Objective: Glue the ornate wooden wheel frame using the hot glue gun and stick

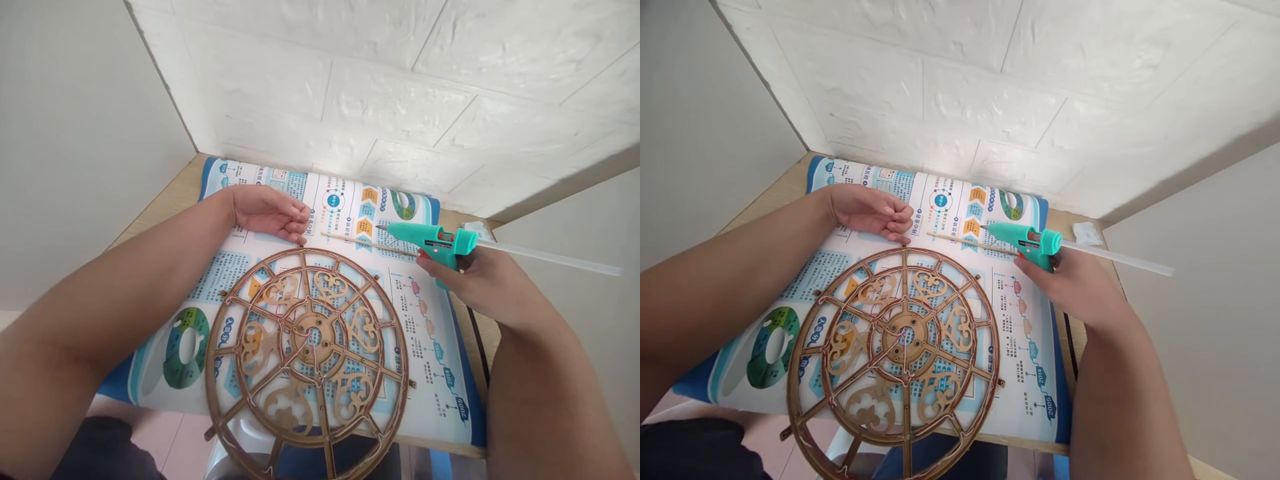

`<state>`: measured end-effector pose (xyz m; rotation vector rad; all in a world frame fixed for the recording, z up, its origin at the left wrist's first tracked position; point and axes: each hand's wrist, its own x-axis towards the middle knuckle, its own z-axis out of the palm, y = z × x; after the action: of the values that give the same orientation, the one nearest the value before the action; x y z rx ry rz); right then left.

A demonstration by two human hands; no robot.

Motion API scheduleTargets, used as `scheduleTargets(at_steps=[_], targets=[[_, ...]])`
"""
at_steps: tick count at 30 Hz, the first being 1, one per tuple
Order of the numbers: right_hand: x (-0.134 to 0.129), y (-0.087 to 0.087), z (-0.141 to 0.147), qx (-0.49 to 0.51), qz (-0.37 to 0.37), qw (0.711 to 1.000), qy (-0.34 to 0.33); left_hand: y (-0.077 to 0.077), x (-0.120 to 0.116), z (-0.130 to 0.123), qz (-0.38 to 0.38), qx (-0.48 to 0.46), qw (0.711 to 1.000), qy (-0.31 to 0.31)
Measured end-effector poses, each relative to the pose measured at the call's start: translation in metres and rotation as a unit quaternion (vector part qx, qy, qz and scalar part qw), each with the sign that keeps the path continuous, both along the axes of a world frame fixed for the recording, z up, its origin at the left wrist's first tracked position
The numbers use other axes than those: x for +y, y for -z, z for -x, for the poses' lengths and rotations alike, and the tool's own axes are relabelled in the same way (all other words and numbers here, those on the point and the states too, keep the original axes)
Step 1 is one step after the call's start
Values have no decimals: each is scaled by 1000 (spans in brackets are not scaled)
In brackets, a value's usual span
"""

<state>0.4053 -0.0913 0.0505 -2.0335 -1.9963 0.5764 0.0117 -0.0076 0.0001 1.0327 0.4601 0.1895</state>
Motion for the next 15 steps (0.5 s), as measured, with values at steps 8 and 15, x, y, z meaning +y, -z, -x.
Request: scheduleTargets(at_steps=[8,15], targets=[[-1,-12,-9,74,45,995,51,-1,-3,-1,8,-27,1000,1],[-15,-25,-62,36,44,985,161,1,-3,0,-7,-56,998,11]])
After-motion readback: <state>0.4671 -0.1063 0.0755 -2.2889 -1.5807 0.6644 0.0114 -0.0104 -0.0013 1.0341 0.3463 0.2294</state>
